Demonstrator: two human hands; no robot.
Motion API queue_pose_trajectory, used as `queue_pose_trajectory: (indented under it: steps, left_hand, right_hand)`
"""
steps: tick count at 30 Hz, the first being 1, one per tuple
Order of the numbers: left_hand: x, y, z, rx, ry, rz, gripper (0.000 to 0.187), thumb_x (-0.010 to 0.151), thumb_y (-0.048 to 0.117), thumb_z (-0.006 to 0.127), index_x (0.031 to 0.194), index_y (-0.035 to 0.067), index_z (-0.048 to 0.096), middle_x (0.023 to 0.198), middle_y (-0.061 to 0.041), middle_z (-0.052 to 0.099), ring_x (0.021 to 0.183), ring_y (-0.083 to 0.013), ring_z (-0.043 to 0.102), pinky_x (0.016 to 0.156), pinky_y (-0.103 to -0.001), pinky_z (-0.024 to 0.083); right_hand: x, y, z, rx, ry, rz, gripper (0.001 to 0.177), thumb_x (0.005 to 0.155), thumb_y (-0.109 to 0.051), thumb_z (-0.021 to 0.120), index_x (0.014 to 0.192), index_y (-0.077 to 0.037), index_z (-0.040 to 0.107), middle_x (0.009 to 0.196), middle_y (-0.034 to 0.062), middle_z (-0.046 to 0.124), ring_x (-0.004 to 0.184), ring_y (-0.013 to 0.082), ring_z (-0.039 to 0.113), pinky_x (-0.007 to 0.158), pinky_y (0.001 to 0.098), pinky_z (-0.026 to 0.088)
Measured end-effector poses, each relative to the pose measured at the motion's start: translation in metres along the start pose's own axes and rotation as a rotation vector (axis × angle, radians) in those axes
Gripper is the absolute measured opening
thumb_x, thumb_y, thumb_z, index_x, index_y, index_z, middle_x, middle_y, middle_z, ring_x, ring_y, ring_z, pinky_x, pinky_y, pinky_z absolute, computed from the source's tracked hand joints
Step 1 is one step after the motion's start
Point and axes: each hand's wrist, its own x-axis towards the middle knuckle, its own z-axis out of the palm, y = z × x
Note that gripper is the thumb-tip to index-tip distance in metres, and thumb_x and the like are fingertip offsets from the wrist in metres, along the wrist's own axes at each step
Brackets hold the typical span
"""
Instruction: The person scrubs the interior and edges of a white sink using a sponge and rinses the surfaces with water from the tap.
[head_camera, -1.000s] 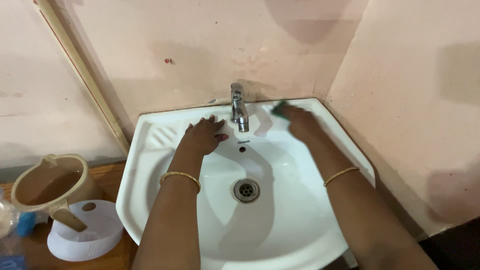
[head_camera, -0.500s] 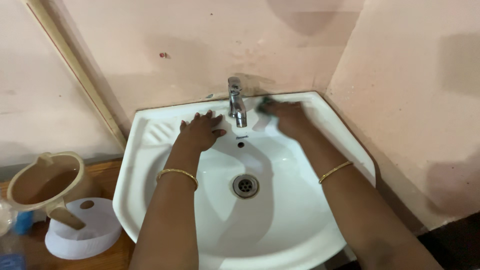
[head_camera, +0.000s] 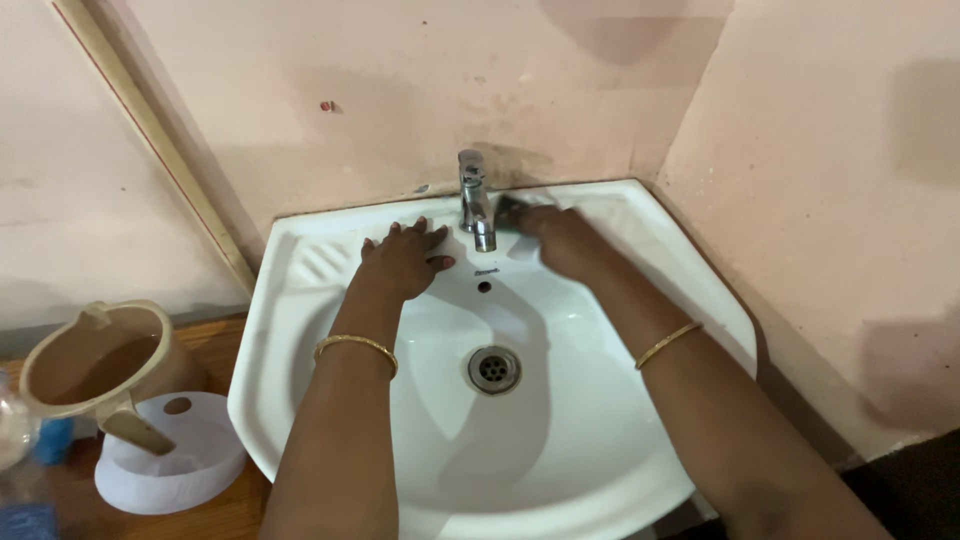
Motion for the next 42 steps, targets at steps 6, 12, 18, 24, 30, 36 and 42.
queue_pose_trajectory:
  steps: [6,12,18,24,30,36,42]
  left_hand:
    - [0.0,0.001,0.001,-0.013,0.0,-0.002,0.061,0.098,0.057,0.05,0.155,0.04,0.039,0.166,0.007,0.028,0.153,-0.028,0.027,0.117,-0.067,0.027]
    - [0.001,0.002,-0.001,-0.009,0.001,-0.001,0.061,0.097,0.057,0.051,0.154,0.04,0.039,0.166,0.006,0.028,0.153,-0.0283,0.027,0.118,-0.067,0.026]
    - [0.001,0.001,0.0,-0.007,-0.002,0.001,0.061,0.098,0.057,0.051,0.155,0.04,0.038,0.166,0.006,0.028,0.153,-0.0299,0.026,0.116,-0.068,0.027]
    - [0.0,0.001,0.001,0.018,0.006,0.001,0.061,0.098,0.058,0.05,0.155,0.04,0.038,0.166,0.005,0.028,0.153,-0.0302,0.028,0.116,-0.068,0.028]
    - [0.002,0.0,0.001,0.0,0.007,0.005,0.06,0.097,0.058,0.05,0.154,0.041,0.039,0.166,0.006,0.028,0.152,-0.0294,0.028,0.116,-0.068,0.028]
    - [0.002,0.001,0.002,0.001,0.019,0.009,0.061,0.098,0.058,0.05,0.155,0.04,0.039,0.167,0.006,0.027,0.153,-0.0301,0.027,0.116,-0.068,0.028]
    - [0.001,0.002,-0.002,0.029,-0.021,-0.003,0.062,0.098,0.059,0.049,0.155,0.041,0.037,0.167,0.006,0.026,0.153,-0.0292,0.027,0.117,-0.067,0.028]
  right_hand:
    - [-0.022,0.064,-0.031,-0.371,0.03,0.516,0.03,0.09,-0.009,0.057,0.115,-0.013,0.074,0.115,0.0115,0.074,0.113,0.0318,0.065,0.095,0.0515,0.051]
    - [-0.011,0.001,0.005,-0.172,0.183,-0.006,0.051,0.077,0.005,0.053,0.122,-0.011,0.071,0.125,0.0149,0.068,0.111,0.036,0.063,0.091,0.0491,0.052]
    - [-0.002,0.034,0.004,-0.208,0.051,0.075,0.049,0.081,0.003,0.053,0.124,-0.013,0.069,0.128,0.0091,0.067,0.115,0.0342,0.062,0.09,0.0525,0.05]
    - [-0.01,0.086,0.004,-0.329,0.142,0.253,0.046,0.079,-0.004,0.054,0.12,-0.016,0.071,0.125,0.0079,0.068,0.117,0.0325,0.06,0.093,0.058,0.046]
    - [-0.002,0.002,0.012,-0.112,0.075,-0.125,0.062,0.075,0.003,0.051,0.13,-0.019,0.069,0.129,0.0105,0.066,0.116,0.0323,0.059,0.1,0.048,0.048]
    - [-0.011,0.056,-0.012,-0.313,0.059,0.293,0.038,0.088,-0.009,0.052,0.121,-0.015,0.071,0.126,0.012,0.065,0.117,0.0358,0.059,0.093,0.0558,0.049]
    - [-0.006,0.035,0.005,-0.297,0.081,0.246,0.034,0.087,-0.007,0.054,0.115,-0.008,0.072,0.124,0.0194,0.064,0.114,0.0398,0.059,0.092,0.0538,0.051]
